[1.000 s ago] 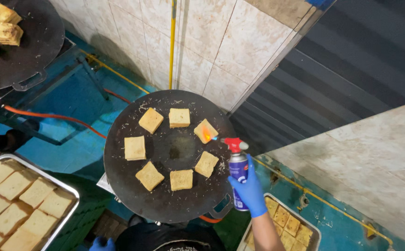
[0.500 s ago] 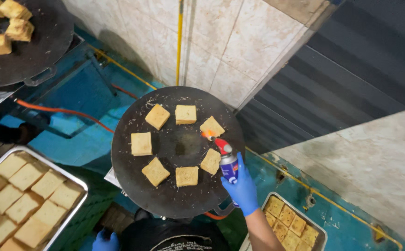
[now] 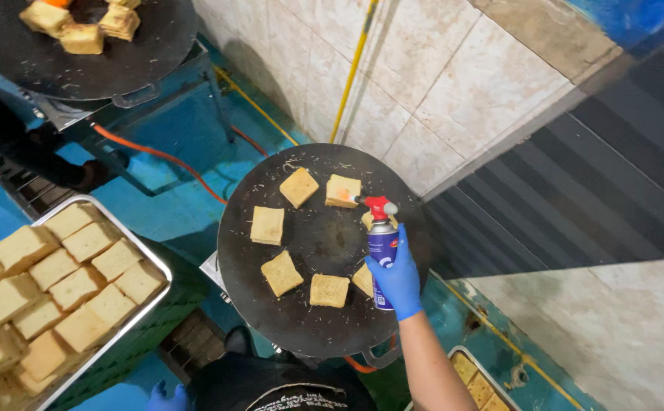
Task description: The person places cubes of tofu from a metal tray onto a large round flat griddle, flips and repositions them with tongs, and uses a handheld gas blowtorch to char their surfaces. Finished browned tofu cubes are moved to a tray of cooked pieces.
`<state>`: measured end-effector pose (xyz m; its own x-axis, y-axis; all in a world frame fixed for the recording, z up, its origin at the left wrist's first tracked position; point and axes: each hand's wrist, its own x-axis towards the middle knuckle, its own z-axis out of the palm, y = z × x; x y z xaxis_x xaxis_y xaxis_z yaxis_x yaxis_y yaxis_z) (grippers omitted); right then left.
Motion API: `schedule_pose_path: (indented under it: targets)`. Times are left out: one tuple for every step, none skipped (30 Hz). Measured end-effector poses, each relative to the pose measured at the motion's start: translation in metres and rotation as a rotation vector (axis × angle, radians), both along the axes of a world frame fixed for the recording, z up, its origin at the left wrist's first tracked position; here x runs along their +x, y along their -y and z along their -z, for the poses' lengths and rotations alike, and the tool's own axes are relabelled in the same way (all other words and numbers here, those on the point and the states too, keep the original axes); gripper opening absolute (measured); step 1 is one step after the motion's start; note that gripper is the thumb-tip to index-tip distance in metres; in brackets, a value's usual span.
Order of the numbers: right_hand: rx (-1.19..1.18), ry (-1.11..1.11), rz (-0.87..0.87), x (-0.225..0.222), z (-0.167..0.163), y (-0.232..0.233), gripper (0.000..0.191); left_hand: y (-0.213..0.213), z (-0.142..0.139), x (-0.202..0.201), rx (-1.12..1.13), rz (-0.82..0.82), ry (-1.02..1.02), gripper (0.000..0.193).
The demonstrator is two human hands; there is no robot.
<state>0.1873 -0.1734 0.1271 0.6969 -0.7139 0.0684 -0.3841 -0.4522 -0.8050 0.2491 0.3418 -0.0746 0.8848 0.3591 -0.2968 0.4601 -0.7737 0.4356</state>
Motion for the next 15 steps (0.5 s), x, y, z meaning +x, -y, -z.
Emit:
schedule_pose_path:
  targets:
    - [-0.024,-0.017,-0.003,0.003,0.0,-0.003,0.107,-0.001,0.001,-0.004,-0.053,-0.04,0.06,0.074]
    - [-0.048,-0.035,-0.004,0.005,0.0,-0.006,0.106,-0.002,0.001,-0.008,-0.105,-0.079,0.12,0.073]
    - [-0.016,-0.062,0.006,0.007,0.0,-0.008,0.106,-0.003,0.001,-0.012,-0.084,-0.081,0.122,0.07]
    - [0.015,-0.086,0.016,0.009,0.0,-0.011,0.106,-0.003,0.0,-0.014,-0.063,-0.082,0.126,0.068]
    - [0.045,-0.11,0.027,0.011,0.0,-0.012,0.106,-0.002,-0.001,-0.014,-0.043,-0.082,0.131,0.065]
    - [0.024,-0.109,0.024,0.012,0.0,-0.014,0.106,0.0,-0.007,-0.015,-0.026,-0.071,0.105,0.066]
    - [0.003,-0.11,0.021,0.012,0.0,-0.014,0.106,0.001,-0.015,-0.013,-0.013,-0.053,0.092,0.066]
    - [-0.016,-0.111,0.018,0.012,0.0,-0.014,0.105,0.003,-0.025,-0.013,0.003,-0.034,0.063,0.066]
    - [-0.042,-0.071,0.003,0.012,0.0,-0.014,0.105,0.006,-0.035,-0.012,0.014,-0.009,0.019,0.066]
    - [-0.068,-0.03,-0.009,0.011,0.0,-0.014,0.105,0.009,-0.044,-0.009,0.02,0.021,-0.024,0.066]
    - [-0.091,0.01,-0.018,0.009,0.0,-0.014,0.105,0.011,-0.052,-0.007,0.029,0.044,-0.063,0.066]
    - [-0.043,-0.015,0.014,0.007,0.0,-0.013,0.104,0.013,-0.058,-0.005,0.029,0.064,-0.077,0.066]
    - [0.005,-0.038,0.047,0.005,0.0,-0.013,0.104,0.013,-0.062,-0.003,0.029,0.095,-0.082,0.066]
    - [0.054,-0.061,0.084,0.003,-0.001,-0.013,0.103,0.012,-0.061,0.002,0.027,0.138,-0.078,0.066]
    - [0.055,-0.058,0.107,0.001,-0.001,-0.013,0.103,0.01,-0.057,0.005,0.02,0.154,-0.077,0.067]
